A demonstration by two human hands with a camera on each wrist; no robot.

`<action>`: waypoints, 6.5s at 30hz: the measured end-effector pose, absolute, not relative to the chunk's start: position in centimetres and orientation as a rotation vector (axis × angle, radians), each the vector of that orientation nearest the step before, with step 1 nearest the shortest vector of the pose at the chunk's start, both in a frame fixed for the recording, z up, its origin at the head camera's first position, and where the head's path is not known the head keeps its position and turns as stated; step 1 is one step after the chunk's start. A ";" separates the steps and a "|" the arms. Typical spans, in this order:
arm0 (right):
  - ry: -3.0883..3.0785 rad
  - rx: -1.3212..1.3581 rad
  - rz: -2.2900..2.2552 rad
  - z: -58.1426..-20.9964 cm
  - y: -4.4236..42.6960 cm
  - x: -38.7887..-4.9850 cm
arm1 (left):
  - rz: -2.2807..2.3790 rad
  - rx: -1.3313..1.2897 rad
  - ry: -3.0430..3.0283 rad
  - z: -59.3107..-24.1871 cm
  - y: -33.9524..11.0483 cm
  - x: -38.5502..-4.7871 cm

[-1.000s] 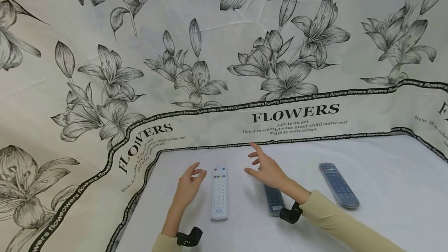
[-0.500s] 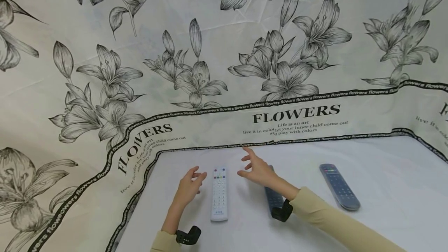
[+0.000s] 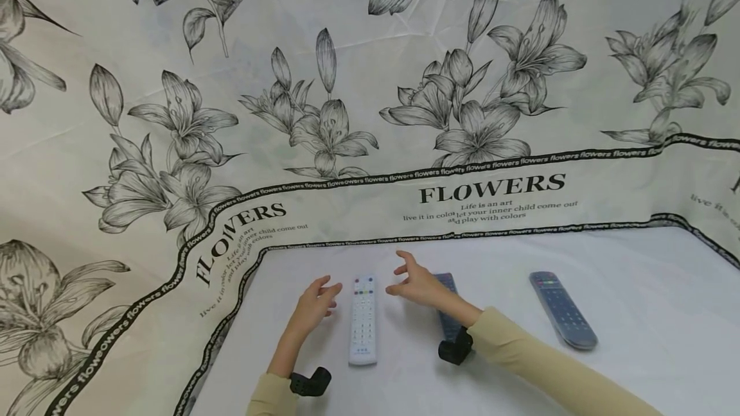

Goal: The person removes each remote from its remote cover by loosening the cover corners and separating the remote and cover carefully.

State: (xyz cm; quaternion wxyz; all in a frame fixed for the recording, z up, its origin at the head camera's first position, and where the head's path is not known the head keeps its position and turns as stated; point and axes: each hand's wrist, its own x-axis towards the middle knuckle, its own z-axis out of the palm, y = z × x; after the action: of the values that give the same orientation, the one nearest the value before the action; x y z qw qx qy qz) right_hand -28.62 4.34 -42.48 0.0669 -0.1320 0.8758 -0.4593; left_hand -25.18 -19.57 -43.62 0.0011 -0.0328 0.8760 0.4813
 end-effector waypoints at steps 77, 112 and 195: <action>2.468 -0.454 -1.428 -46.2 0.2 -27.2 | 1.507 -0.070 2.623 -47.5 -17.4 -25.8; 2.344 -0.235 -1.767 -46.7 -0.4 -25.6 | 1.517 -0.202 2.792 -47.1 -16.3 -24.5; 2.868 -0.790 -1.643 -43.2 0.9 -25.5 | 2.047 0.103 2.846 -44.2 -16.8 -22.9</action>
State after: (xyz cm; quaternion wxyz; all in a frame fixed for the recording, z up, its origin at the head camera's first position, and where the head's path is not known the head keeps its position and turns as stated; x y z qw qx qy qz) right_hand -25.47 0.89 -43.21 -0.1278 -0.2305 0.8370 -0.4795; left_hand -22.94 -16.82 -44.25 -0.1817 0.0289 0.7980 0.5739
